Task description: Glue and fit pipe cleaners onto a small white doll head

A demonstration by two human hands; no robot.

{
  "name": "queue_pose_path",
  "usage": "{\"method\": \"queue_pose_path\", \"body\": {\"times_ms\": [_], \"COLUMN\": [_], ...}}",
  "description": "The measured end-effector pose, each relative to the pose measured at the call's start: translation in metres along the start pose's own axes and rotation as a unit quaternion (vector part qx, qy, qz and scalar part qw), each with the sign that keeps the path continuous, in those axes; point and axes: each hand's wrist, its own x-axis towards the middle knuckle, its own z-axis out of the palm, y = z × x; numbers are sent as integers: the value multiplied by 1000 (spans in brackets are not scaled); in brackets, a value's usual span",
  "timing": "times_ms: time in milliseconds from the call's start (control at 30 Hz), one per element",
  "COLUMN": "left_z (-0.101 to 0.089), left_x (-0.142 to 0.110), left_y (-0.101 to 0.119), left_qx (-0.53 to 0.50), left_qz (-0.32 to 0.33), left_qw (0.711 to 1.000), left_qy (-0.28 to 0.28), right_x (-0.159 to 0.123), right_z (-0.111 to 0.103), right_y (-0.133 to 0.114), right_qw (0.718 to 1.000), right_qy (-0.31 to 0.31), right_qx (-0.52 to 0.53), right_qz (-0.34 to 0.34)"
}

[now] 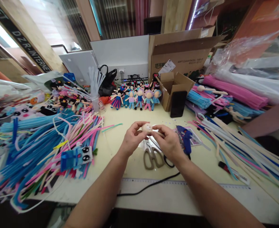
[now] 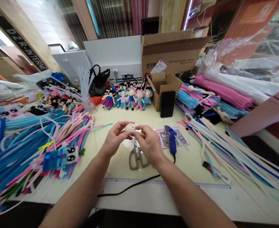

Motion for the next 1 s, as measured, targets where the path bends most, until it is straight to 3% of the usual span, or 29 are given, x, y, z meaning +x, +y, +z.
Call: {"method": "queue_pose_path", "body": {"times_ms": [533, 700, 1000], "left_z": [1, 0, -7], "left_x": [0, 1, 2], "left_y": [-3, 0, 6], "left_qx": [20, 12, 3], "left_qz": [15, 9, -7], "left_qw": [998, 998, 999], "left_qy": [54, 60, 47], "right_x": [-4, -4, 2], "right_z": [3, -2, -18], "right_y": [-4, -8, -8], "right_qw": [1000, 998, 995], "right_qy": [-23, -48, -34], "right_qx": [6, -39, -77], "right_qz": [-16, -30, -52]}}
